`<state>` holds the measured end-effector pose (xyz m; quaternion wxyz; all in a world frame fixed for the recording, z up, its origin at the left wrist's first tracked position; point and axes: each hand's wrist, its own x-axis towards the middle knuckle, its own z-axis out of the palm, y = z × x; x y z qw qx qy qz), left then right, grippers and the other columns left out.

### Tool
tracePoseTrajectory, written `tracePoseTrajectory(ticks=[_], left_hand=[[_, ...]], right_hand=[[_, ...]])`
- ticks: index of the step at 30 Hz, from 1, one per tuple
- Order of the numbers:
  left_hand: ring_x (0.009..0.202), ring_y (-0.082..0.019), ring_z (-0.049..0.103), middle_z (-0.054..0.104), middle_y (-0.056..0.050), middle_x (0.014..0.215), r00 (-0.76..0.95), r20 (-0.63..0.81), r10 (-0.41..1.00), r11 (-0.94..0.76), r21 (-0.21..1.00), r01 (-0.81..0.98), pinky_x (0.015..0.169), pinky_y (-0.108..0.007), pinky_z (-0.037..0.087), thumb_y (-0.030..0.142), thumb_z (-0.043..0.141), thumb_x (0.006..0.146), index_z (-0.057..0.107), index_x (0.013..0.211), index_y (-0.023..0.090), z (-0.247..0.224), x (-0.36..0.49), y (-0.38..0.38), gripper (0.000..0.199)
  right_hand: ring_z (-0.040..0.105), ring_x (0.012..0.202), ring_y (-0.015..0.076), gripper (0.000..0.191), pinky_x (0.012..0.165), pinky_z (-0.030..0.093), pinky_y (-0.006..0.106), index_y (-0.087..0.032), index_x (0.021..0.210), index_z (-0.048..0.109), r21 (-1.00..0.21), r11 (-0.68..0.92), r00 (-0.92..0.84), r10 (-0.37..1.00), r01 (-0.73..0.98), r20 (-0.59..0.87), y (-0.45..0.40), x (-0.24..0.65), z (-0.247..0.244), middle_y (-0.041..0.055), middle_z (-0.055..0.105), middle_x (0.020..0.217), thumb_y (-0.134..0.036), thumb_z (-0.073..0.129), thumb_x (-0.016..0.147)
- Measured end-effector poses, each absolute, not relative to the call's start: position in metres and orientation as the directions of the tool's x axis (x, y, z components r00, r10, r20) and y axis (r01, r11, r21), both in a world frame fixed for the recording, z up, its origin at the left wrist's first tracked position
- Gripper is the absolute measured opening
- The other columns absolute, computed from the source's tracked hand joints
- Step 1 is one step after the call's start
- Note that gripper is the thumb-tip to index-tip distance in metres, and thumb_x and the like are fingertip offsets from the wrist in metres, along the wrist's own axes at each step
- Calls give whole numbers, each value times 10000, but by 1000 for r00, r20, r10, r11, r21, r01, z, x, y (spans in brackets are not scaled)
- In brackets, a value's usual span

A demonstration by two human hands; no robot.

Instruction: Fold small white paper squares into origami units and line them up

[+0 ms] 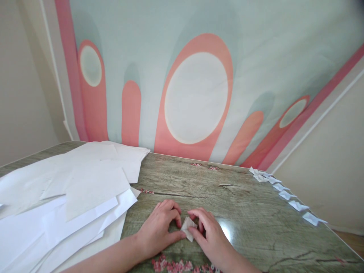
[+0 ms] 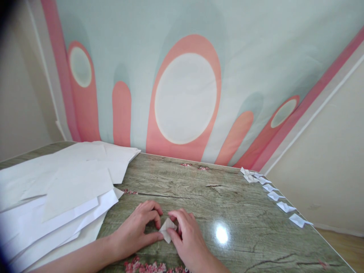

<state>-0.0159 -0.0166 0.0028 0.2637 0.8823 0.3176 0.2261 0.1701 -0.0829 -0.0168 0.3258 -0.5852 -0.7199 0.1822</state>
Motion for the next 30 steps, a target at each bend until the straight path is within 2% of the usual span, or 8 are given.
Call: tracePoseTrajectory(ticks=[4, 7, 9, 11, 20, 23, 26, 30], left_hand=[[909, -174, 532, 579, -13, 929, 702, 226, 676, -643, 646, 411, 829, -293, 392, 242, 718, 715, 621, 697, 185, 3, -16, -15, 114], [895, -163, 543, 588, -14, 916, 699, 235, 675, -633, 672, 385, 833, -279, 405, 206, 688, 740, 627, 692, 183, 3, -16, -14, 81], [888, -157, 547, 592, -13, 907, 697, 236, 678, -624, 687, 374, 829, -270, 413, 193, 671, 754, 631, 695, 183, 3, -16, -14, 71], [884, -156, 549, 594, -13, 897, 695, 231, 681, -614, 697, 370, 823, -264, 420, 188, 659, 763, 636, 699, 185, 3, -16, -13, 68], [889, -160, 539, 587, -20, 880, 721, 251, 646, -634, 702, 324, 824, -268, 431, 207, 558, 841, 684, 782, 215, 9, -16, -15, 140], [892, -160, 537, 578, -22, 887, 728, 261, 635, -629, 721, 290, 832, -272, 426, 213, 554, 848, 681, 824, 216, 11, -17, -17, 129], [893, -161, 536, 565, -24, 914, 721, 285, 632, -616, 749, 243, 825, -272, 429, 237, 596, 827, 646, 925, 211, 11, -18, -18, 113], [938, -176, 527, 555, -23, 1000, 702, 301, 646, -614, 752, 242, 845, -282, 428, 223, 722, 707, 561, 1044, 213, 9, -19, -19, 373]], right_hand=[[532, 704, 149, 292, 672, 459, 280, -240, 1062, 550, -641, 254, -104, 959, 725, 263, -83, 170, -16, 0, 586, 896, -109, 560, 802], [565, 906, 176, 344, 789, 465, 306, -240, 1145, 532, -600, 329, -165, 935, 729, 313, -83, 170, -14, 38, 587, 1075, -100, 519, 832], [531, 1051, 188, 400, 881, 434, 331, -247, 1221, 494, -544, 395, -237, 910, 740, 340, -82, 170, -13, 51, 547, 1211, -84, 484, 856], [506, 1109, 193, 422, 923, 407, 356, -244, 1263, 463, -484, 438, -295, 891, 758, 345, -82, 170, -12, 55, 531, 1260, -80, 459, 875], [562, 929, 192, 385, 833, 450, 361, -220, 1254, 465, -388, 459, -347, 880, 799, 326, -84, 166, -13, 58, 595, 1102, -83, 430, 895], [553, 924, 193, 374, 822, 466, 347, -227, 1202, 501, -444, 437, -294, 887, 782, 355, -86, 166, -13, 64, 566, 1058, -59, 409, 881], [550, 932, 182, 317, 810, 479, 308, -224, 1111, 530, -584, 426, -203, 890, 691, 409, -87, 167, -14, 62, 536, 1018, -60, 410, 867], [563, 882, 169, 183, 772, 478, 282, -217, 950, 556, -715, 417, -88, 889, 561, 449, -83, 169, -14, 40, 541, 940, -92, 489, 834]])
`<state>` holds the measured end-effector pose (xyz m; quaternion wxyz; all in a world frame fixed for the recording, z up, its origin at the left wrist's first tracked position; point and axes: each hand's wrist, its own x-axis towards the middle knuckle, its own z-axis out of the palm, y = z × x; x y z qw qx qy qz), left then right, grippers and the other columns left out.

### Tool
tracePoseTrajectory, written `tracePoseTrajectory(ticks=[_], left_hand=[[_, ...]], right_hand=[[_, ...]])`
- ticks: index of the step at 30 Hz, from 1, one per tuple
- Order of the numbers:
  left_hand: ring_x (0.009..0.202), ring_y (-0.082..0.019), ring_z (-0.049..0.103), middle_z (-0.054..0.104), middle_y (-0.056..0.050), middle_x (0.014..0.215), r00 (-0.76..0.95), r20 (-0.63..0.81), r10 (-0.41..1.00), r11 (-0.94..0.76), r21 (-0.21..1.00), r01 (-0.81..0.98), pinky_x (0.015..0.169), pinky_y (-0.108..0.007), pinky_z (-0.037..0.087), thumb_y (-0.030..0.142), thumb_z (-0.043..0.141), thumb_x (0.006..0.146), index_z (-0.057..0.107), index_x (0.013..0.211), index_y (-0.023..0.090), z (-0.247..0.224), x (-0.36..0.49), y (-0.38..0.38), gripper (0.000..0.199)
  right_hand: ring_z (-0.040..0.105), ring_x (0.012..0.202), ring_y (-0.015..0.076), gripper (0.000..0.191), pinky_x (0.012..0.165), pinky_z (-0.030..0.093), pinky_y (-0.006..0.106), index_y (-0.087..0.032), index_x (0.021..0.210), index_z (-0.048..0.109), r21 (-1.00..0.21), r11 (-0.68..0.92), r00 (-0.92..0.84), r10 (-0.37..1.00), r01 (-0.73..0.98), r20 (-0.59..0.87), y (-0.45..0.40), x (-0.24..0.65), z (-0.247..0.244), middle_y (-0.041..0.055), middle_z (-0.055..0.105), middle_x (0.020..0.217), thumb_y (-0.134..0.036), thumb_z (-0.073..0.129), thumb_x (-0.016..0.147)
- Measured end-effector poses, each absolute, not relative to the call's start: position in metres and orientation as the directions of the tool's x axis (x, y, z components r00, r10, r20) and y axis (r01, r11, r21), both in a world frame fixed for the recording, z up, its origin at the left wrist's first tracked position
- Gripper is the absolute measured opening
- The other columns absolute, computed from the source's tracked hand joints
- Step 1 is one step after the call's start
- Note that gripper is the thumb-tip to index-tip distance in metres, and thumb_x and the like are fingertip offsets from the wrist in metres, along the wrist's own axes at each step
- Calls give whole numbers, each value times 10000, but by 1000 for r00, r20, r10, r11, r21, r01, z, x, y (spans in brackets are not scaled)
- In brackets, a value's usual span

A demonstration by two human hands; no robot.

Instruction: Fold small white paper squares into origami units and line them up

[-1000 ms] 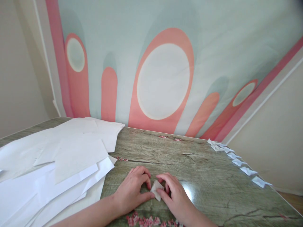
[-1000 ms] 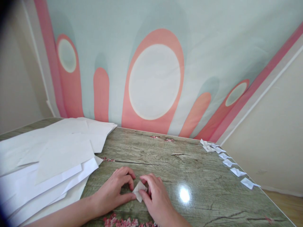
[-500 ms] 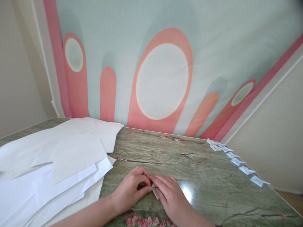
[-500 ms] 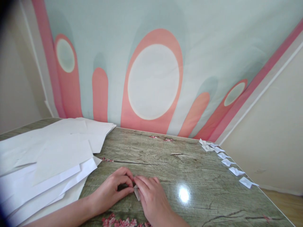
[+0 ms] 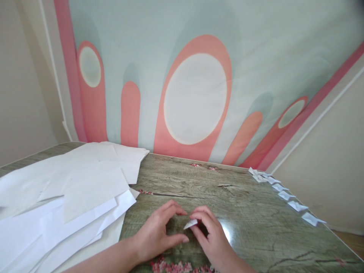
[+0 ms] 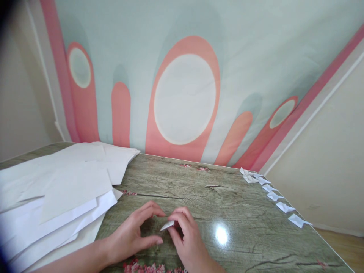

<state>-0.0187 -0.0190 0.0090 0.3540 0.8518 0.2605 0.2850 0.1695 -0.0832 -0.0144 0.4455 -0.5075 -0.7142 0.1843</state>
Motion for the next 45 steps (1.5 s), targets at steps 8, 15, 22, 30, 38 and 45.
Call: tracePoseTrajectory(ticks=[8, 15, 22, 30, 38, 45], left_hand=[[938, -169, 532, 562, -17, 996, 685, 295, 666, -637, 703, 317, 832, -269, 426, 53, 600, 696, 533, 1002, 214, 6, -17, -21, 352], [841, -145, 564, 618, 9, 880, 709, 383, 592, -744, 599, 297, 767, -250, 411, 57, 514, 780, 586, 866, 224, 2, -18, -21, 202], [783, -166, 548, 620, -4, 835, 699, 488, 523, -848, 381, 368, 730, -292, 387, 101, 506, 822, 596, 838, 216, -6, -21, -19, 147], [726, -172, 507, 576, -14, 761, 779, 412, 473, -881, 198, 430, 672, -297, 371, 109, 506, 822, 558, 733, 182, 1, -19, -24, 127], [744, -170, 521, 576, -19, 774, 803, 330, 497, -866, 238, 439, 685, -278, 402, 125, 504, 844, 559, 731, 175, 0, -17, -21, 135], [804, -176, 541, 597, -20, 852, 865, 246, 438, -892, 241, 383, 742, -292, 414, 192, 467, 904, 596, 813, 192, 5, -18, -21, 158]], right_hand=[[580, 873, 155, 251, 755, 465, 262, -206, 892, 601, -829, 385, -68, 917, 406, 393, -81, 169, -15, 34, 573, 944, -23, 496, 756], [579, 873, 149, 213, 763, 466, 259, -207, 887, 596, -810, 408, -121, 910, 421, 396, -85, 167, -8, 33, 577, 944, -40, 507, 789], [558, 846, 176, 276, 731, 451, 293, -206, 982, 593, -522, 493, -182, 824, 696, 537, -88, 169, -16, 56, 566, 936, -28, 485, 801], [498, 668, 169, 156, 625, 335, 315, -198, 817, 595, -199, 525, -322, 735, 828, 597, -85, 168, -19, 12, 564, 694, -115, 477, 878], [477, 690, 163, 218, 636, 319, 308, -186, 782, 579, -160, 508, -370, 778, 847, 508, -84, 173, -26, 17, 545, 724, -163, 421, 929], [479, 718, 184, 197, 642, 338, 323, -167, 846, 584, -93, 542, -451, 772, 835, 447, -87, 177, -23, 41, 545, 770, -141, 405, 922]])
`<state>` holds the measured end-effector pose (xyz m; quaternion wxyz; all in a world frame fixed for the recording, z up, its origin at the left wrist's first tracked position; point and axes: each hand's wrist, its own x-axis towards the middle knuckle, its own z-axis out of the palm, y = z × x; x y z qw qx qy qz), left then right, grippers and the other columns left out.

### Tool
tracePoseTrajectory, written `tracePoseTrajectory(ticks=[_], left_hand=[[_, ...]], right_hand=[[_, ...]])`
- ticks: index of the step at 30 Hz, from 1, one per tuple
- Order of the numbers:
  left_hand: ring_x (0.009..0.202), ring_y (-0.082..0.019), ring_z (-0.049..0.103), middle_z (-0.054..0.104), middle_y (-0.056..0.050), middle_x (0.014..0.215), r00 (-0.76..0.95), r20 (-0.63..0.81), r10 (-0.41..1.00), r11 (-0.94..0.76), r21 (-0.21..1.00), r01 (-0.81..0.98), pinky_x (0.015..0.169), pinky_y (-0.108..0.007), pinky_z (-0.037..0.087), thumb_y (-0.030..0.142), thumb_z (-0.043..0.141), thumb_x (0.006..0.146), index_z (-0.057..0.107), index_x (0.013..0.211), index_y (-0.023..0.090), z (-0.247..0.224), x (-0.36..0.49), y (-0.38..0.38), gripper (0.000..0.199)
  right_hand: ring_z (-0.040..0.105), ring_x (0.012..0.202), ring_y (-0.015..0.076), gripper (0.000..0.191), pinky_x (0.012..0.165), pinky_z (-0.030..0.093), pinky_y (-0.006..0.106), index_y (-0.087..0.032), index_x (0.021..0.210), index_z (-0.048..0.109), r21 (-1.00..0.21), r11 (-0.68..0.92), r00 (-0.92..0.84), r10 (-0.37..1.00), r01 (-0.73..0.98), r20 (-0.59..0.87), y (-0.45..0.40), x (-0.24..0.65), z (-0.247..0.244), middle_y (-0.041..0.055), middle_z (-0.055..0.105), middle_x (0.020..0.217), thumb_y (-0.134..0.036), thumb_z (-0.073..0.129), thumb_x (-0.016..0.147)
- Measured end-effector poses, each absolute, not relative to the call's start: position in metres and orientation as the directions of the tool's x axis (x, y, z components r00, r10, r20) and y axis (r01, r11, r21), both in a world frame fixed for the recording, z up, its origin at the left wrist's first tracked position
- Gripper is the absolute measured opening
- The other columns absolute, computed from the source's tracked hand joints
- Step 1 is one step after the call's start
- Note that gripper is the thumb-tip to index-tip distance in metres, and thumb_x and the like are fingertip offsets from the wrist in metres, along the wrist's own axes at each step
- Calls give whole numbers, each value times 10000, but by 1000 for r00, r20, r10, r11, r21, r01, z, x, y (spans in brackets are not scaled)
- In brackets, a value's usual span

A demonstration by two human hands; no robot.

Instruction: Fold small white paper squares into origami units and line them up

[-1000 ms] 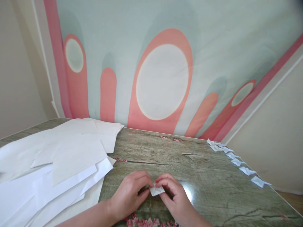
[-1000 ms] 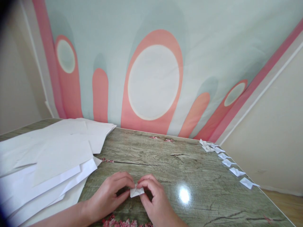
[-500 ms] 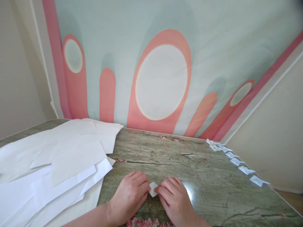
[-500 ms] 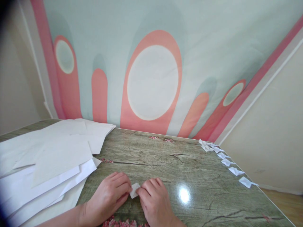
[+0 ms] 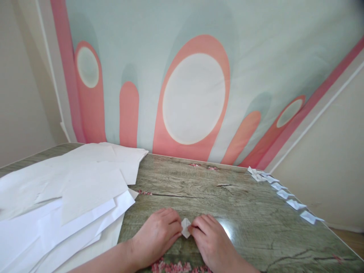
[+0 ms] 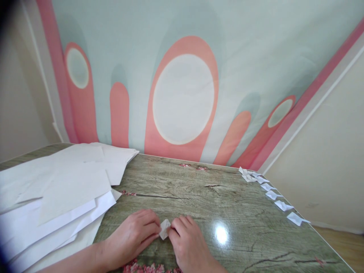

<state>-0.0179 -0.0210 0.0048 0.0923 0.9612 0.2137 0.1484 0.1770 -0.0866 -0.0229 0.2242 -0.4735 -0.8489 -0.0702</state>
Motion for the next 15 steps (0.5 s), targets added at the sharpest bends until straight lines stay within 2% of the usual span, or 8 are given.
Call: tracePoseTrajectory(ticks=[3, 7, 10, 13, 15], left_hand=[[808, -173, 550, 606, -21, 865, 859, 245, 449, -881, 282, 380, 746, -287, 415, 203, 474, 906, 619, 850, 201, 5, -18, -20, 156], [804, -158, 566, 619, -14, 850, 805, 242, 541, -791, 472, 390, 741, -255, 418, 219, 567, 857, 644, 808, 200, 2, -18, -16, 93], [816, -154, 565, 623, 1, 819, 761, 230, 607, -708, 593, 385, 757, -249, 413, 228, 635, 807, 660, 772, 208, 0, -18, -13, 47], [844, -161, 554, 620, -1, 817, 725, 215, 654, -659, 632, 407, 787, -264, 403, 229, 637, 798, 673, 750, 214, 0, -18, -10, 61], [854, -163, 548, 618, -4, 817, 707, 203, 677, -637, 643, 425, 800, -270, 398, 229, 633, 794, 674, 729, 212, 0, -17, -9, 78]], right_hand=[[491, 736, 186, 165, 653, 347, 323, -173, 855, 586, -88, 527, -454, 795, 845, 403, -88, 178, -23, 38, 550, 791, -138, 435, 912], [510, 759, 181, 132, 670, 363, 309, -194, 843, 606, -149, 496, -422, 835, 856, 355, -89, 178, -19, 22, 560, 807, -162, 490, 899], [523, 788, 172, 133, 698, 380, 291, -216, 832, 638, -337, 438, -328, 883, 834, 336, -89, 178, -13, 11, 572, 825, -159, 528, 880], [541, 800, 152, 121, 724, 399, 263, -212, 766, 647, -578, 324, -194, 941, 749, 277, -87, 178, -8, -2, 577, 801, -174, 575, 855], [552, 790, 144, 126, 730, 409, 249, -197, 709, 633, -691, 243, -114, 967, 681, 228, -84, 177, -7, -8, 579, 773, -190, 608, 832]])
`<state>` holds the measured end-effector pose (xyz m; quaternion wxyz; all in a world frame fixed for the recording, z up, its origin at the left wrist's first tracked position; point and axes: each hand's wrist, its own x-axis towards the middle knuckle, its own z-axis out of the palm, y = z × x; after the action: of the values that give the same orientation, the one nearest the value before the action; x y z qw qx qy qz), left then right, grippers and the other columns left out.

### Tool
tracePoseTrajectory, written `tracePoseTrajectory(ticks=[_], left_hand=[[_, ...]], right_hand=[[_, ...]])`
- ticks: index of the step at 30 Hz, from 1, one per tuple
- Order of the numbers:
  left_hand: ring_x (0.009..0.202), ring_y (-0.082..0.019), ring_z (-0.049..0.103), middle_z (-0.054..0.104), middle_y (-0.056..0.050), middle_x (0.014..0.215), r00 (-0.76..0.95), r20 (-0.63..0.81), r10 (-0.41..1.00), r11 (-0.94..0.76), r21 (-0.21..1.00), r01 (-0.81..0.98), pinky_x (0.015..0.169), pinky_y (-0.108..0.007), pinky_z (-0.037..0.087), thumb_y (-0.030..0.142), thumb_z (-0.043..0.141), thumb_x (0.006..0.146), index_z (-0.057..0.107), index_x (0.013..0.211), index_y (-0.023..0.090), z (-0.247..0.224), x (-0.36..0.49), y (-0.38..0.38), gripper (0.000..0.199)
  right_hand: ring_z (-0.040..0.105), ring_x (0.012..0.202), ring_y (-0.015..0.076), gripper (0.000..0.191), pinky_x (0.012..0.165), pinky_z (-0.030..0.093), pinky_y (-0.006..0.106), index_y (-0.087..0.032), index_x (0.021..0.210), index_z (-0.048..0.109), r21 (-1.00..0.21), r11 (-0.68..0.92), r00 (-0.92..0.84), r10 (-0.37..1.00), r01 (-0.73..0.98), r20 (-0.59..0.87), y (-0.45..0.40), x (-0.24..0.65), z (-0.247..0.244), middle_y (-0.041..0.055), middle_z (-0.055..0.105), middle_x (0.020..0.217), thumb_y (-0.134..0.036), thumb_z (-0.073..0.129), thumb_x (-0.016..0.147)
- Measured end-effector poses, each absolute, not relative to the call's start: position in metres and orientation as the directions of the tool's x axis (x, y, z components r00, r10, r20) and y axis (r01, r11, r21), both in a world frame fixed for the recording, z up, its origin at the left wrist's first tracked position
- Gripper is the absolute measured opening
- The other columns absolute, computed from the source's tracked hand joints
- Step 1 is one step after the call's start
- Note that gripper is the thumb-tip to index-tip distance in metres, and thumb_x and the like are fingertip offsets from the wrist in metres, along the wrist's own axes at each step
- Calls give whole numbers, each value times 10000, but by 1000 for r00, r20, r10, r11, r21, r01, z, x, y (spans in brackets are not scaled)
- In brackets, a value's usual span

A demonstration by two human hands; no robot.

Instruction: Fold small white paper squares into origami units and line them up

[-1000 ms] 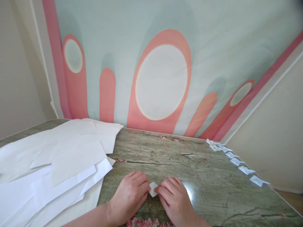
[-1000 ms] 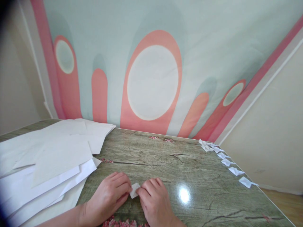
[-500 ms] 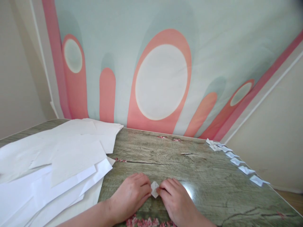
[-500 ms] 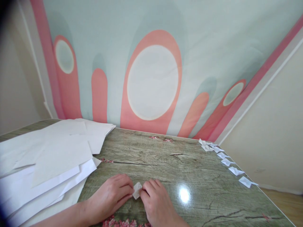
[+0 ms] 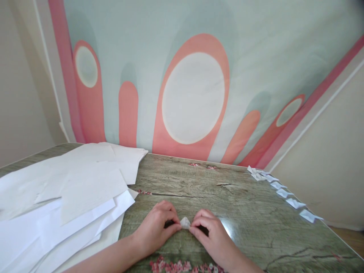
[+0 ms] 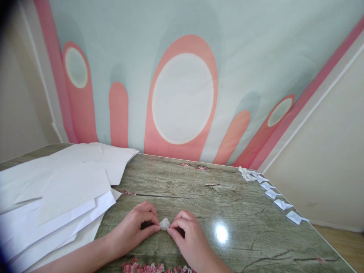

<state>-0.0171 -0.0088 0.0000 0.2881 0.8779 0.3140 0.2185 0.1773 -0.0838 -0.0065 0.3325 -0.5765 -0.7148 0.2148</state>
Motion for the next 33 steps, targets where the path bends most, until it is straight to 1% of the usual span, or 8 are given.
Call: tracePoseTrajectory(ticks=[2, 4, 10, 18, 23, 26, 29, 33], left_hand=[[858, -164, 544, 619, -2, 818, 692, 191, 696, -619, 648, 444, 814, -276, 391, 228, 638, 783, 673, 708, 212, 0, -16, -9, 85], [861, -165, 541, 616, 0, 818, 675, 191, 713, -610, 644, 462, 819, -283, 387, 228, 639, 775, 669, 692, 211, -1, -15, -10, 90], [847, -177, 532, 593, -3, 800, 640, 247, 727, -635, 597, 491, 785, -312, 390, 202, 605, 792, 631, 686, 192, 0, -13, -14, 109], [846, -196, 516, 576, -12, 797, 613, 266, 744, -642, 540, 545, 758, -327, 383, 198, 598, 793, 594, 714, 182, 1, -11, -16, 81], [848, -199, 514, 573, -12, 800, 610, 268, 746, -641, 538, 547, 757, -327, 380, 191, 607, 782, 595, 714, 182, 0, -10, -16, 69], [847, -199, 517, 576, -12, 795, 609, 259, 750, -634, 545, 549, 758, -327, 379, 197, 609, 782, 599, 704, 183, 1, -10, -16, 81], [845, -201, 519, 578, -11, 789, 606, 255, 754, -629, 548, 551, 760, -328, 381, 198, 614, 776, 601, 694, 183, 2, -10, -16, 84], [851, -203, 516, 578, -11, 795, 612, 255, 748, -635, 544, 549, 762, -330, 376, 191, 614, 775, 595, 700, 184, 2, -10, -16, 78]], right_hand=[[558, 781, 142, 138, 734, 415, 247, -189, 677, 622, -748, 189, -69, 979, 636, 189, -81, 177, -7, -9, 580, 761, -199, 625, 814], [559, 780, 144, 147, 734, 417, 251, -187, 662, 620, -767, 170, -55, 983, 619, 173, -80, 176, -7, -9, 578, 758, -197, 624, 808], [555, 794, 156, 165, 738, 415, 273, -184, 642, 610, -737, 162, -36, 982, 656, 185, -80, 173, -7, -2, 562, 762, -136, 589, 799], [551, 783, 156, 171, 735, 415, 281, -178, 631, 544, -724, 147, -11, 982, 674, 190, -78, 170, -6, 1, 545, 767, -86, 580, 770], [541, 785, 158, 168, 731, 408, 285, -181, 642, 515, -708, 150, -16, 981, 690, 192, -77, 170, -7, 0, 536, 770, -107, 583, 778], [537, 772, 155, 178, 714, 409, 280, -183, 643, 507, -708, 151, -19, 981, 690, 191, -75, 171, -10, 0, 533, 767, -168, 578, 806], [531, 733, 151, 232, 680, 409, 274, -186, 625, 492, -704, 160, -15, 978, 692, 208, -73, 172, -15, -2, 525, 738, -216, 525, 853], [531, 718, 154, 231, 670, 412, 276, -190, 626, 489, -690, 167, 2, 971, 704, 238, -72, 172, -19, -2, 523, 729, -209, 522, 853]])
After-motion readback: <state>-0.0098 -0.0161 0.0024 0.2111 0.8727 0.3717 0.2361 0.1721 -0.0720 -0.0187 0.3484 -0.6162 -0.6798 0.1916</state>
